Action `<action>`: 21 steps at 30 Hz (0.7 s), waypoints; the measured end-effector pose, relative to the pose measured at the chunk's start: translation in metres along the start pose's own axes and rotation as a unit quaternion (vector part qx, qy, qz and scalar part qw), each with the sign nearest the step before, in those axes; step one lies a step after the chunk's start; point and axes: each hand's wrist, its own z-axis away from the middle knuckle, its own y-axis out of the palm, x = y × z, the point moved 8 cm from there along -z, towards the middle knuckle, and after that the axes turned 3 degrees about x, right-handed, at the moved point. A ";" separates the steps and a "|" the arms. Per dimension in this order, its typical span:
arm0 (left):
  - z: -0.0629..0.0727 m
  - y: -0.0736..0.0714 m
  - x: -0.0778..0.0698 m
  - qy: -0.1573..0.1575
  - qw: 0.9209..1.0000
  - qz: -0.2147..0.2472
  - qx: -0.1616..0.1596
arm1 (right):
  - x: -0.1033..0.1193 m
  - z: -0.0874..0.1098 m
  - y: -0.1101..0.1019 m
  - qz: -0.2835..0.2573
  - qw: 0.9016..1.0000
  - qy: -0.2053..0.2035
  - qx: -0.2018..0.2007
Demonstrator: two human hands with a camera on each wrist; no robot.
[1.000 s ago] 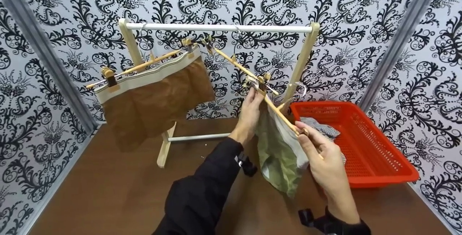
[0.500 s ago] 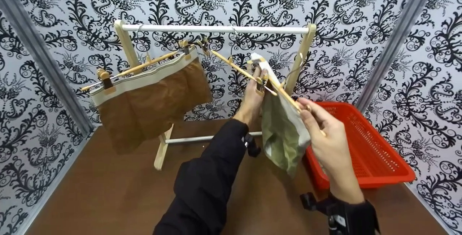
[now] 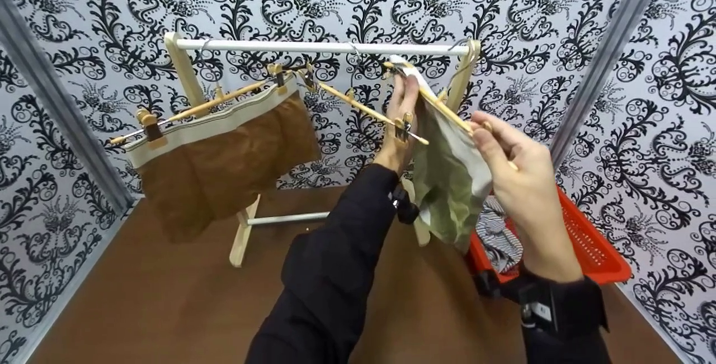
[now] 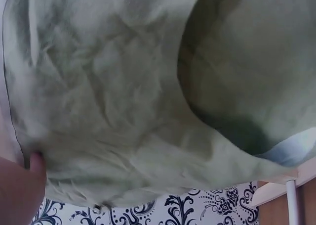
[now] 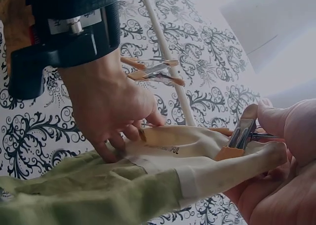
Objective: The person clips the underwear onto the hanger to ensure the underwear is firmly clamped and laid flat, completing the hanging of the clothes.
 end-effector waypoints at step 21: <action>-0.023 -0.021 0.011 -0.009 0.996 -0.087 -0.036 | -0.025 -0.016 0.005 -0.029 0.998 0.061 -0.011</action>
